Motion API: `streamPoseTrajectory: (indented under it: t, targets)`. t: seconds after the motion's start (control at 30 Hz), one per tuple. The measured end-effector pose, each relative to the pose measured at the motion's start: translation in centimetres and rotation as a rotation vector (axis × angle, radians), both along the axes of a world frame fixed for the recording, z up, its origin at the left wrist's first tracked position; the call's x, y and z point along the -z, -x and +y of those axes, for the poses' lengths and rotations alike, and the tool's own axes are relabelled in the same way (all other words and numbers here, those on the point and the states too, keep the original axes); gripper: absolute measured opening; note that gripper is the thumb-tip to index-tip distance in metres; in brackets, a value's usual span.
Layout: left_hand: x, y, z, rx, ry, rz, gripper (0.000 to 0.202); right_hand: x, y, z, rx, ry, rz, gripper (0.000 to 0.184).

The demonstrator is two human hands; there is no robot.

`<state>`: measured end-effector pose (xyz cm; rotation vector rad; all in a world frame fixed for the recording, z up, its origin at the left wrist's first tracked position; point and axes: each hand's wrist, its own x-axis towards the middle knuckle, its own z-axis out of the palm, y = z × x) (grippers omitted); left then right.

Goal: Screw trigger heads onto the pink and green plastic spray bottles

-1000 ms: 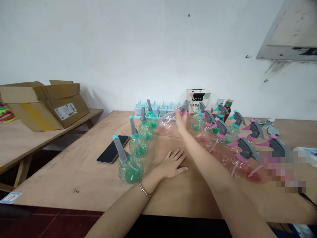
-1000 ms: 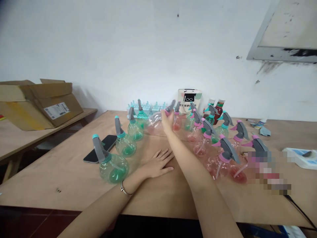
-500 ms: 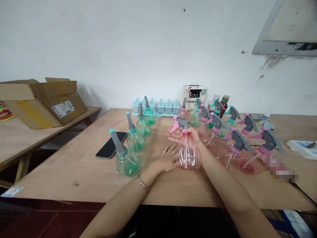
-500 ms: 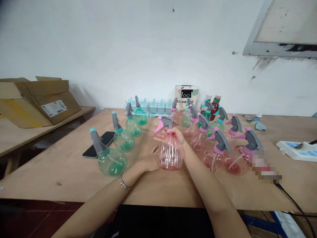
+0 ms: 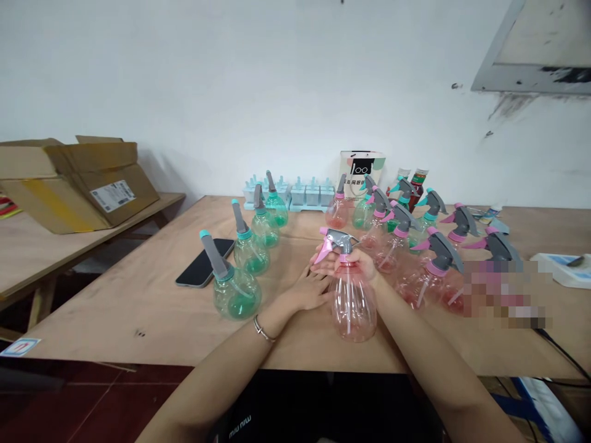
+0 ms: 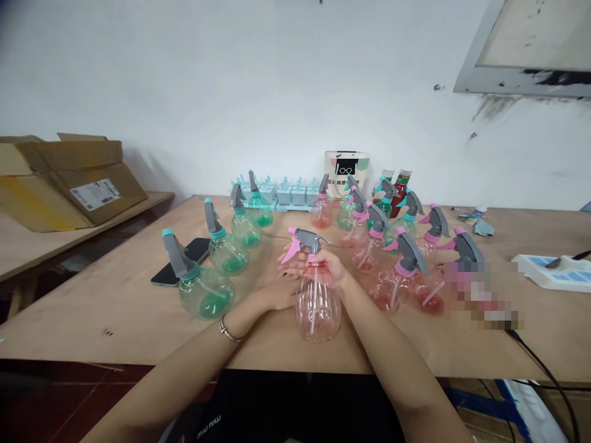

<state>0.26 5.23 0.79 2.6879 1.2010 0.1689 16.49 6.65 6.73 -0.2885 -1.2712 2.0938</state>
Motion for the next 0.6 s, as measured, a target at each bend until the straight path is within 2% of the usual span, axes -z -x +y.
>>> streamPoseTrajectory:
  t: [0.17,0.4,0.5,0.6]
  targets:
    - [0.0,0.1,0.1,0.035,0.001,-0.032,0.050,0.6,0.1,-0.8,0.037,0.010,-0.054,0.049]
    - [-0.2,0.0,0.4,0.025,0.005,0.044,0.060,0.0,-0.3,-0.9,0.274,-0.104,0.120,0.027]
    - [-0.4,0.0,0.3,0.014,0.026,0.045,0.063,0.7,-0.7,-0.7,0.311,-0.093,0.108,0.015]
    - [-0.6,0.0,0.2,0.028,0.001,0.029,0.063,2.1,-0.9,-0.4,0.343,-0.078,0.059,0.014]
